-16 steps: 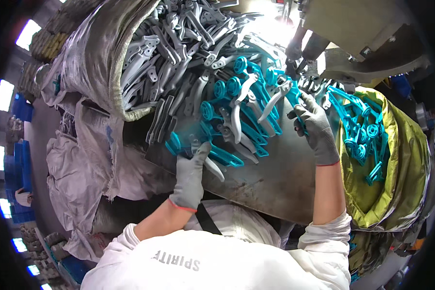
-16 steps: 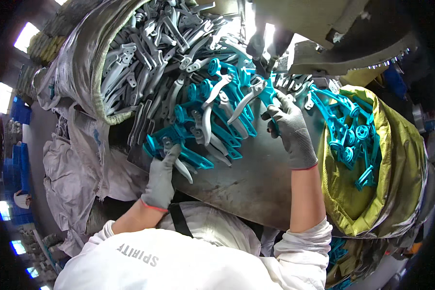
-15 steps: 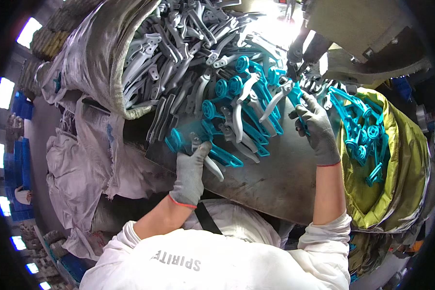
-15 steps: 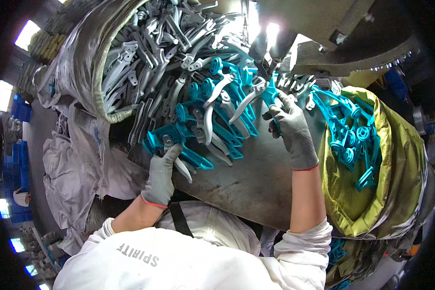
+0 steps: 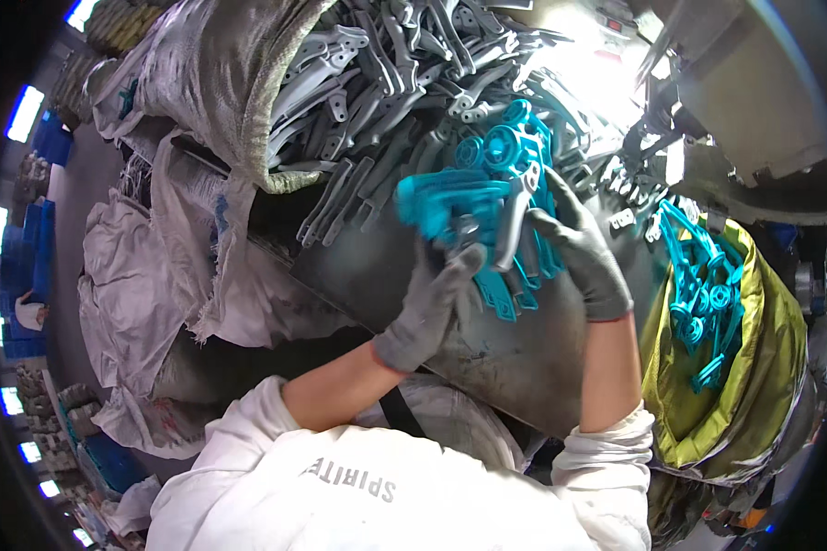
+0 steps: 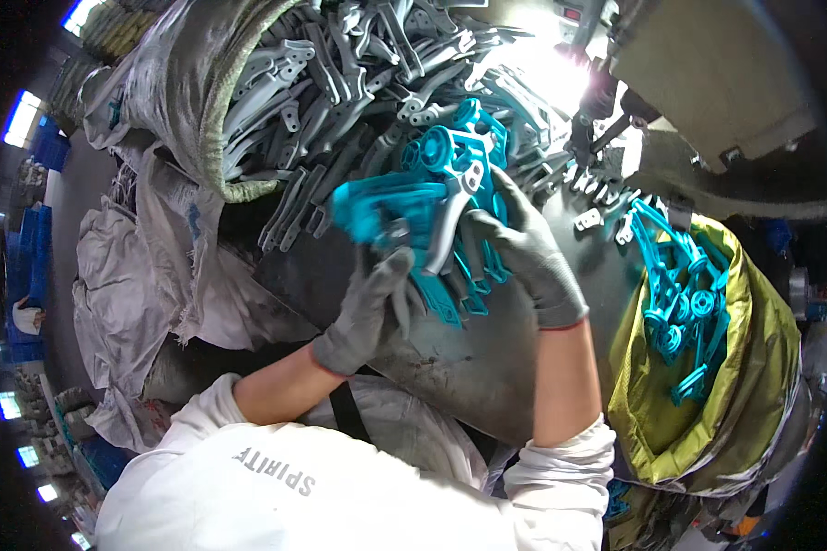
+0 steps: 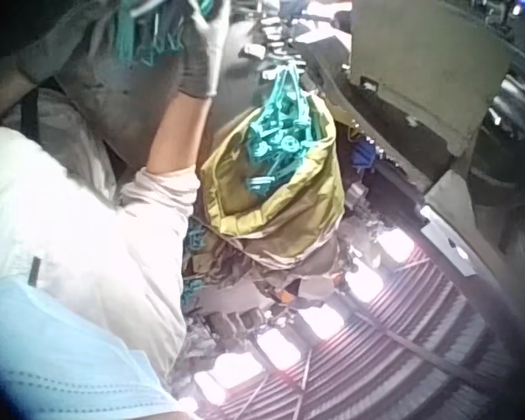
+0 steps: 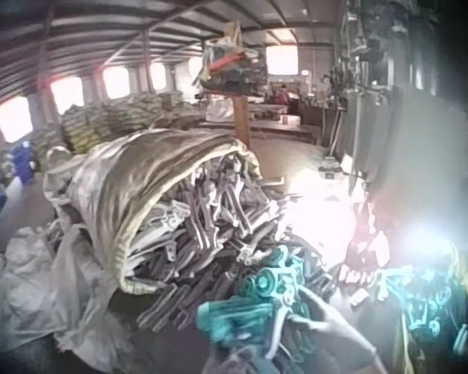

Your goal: The person assembles plastic components and metal brackets by hand at an industrial workstation.

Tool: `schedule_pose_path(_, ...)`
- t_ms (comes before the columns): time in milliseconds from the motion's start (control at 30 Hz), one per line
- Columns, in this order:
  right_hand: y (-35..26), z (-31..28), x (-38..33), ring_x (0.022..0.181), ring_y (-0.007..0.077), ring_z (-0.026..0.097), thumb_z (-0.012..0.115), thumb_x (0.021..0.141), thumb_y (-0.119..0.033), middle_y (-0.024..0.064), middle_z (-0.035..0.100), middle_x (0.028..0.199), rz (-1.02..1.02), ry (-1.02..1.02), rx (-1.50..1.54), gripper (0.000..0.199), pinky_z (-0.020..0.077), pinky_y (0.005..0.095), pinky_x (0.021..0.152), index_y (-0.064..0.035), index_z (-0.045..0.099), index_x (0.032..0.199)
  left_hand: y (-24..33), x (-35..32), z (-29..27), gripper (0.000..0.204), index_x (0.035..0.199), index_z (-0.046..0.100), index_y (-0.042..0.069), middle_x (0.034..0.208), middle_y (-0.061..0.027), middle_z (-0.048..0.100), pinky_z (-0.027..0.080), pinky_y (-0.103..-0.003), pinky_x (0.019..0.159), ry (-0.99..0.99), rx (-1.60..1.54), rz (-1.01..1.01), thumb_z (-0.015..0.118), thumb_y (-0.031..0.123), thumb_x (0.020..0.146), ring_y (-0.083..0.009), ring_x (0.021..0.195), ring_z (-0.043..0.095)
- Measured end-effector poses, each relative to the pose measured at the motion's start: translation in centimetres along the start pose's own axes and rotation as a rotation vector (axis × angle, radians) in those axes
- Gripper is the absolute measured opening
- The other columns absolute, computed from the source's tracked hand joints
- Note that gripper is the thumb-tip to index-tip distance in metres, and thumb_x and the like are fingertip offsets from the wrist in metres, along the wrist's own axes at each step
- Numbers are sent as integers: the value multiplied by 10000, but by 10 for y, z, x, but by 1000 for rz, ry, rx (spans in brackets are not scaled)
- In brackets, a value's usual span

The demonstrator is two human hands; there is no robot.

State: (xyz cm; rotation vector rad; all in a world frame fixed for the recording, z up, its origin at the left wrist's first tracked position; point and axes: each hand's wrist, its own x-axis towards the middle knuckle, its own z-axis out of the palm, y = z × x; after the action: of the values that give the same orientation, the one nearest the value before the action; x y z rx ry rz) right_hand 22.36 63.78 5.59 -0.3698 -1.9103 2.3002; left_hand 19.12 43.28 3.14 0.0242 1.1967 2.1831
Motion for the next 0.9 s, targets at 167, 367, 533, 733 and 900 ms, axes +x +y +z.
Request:
schedule_pose_path(167,29,13,-8,957,140,539,648,816,-135,63,554,1094,-59,84,10,593,455,285,844,-30,380,1335,2,33,23,681,1329,263,161,1108,-44,499,507,-333,742,-85,2,121,676,84,793,-153,926,545)
schedule_pose_path(367,1,50,-65,1040,291,569,542,906,-239,192,520,1224,-392,269,-1132,499,483,345,845,7,384,1310,0,-36,8,812,1354,187,59,1187,-99,470,412,-346,930,-181,341,288,720,93,743,-190,1078,496)
schedule_pose_path(533,-18,138,-38,1072,231,540,564,907,-262,133,520,1222,72,-14,418,577,492,331,857,27,322,1344,48,-85,-46,854,1360,176,39,1253,-119,444,360,-361,992,-9,298,122,736,68,716,-225,1149,472)
schedule_pose_path(733,21,277,15,961,149,531,627,813,6,87,543,1118,190,-763,361,616,463,275,795,-60,351,1360,116,-155,-143,557,1328,289,86,1219,-95,479,452,-377,898,18,-348,208,587,83,858,-239,1073,519)
schedule_pose_path(900,66,378,72,927,140,519,616,841,-67,68,538,1059,290,-890,161,506,452,270,817,-69,383,1290,182,-121,-261,396,1252,443,90,1133,-98,584,535,-461,794,477,-75,309,521,298,924,-247,992,599)
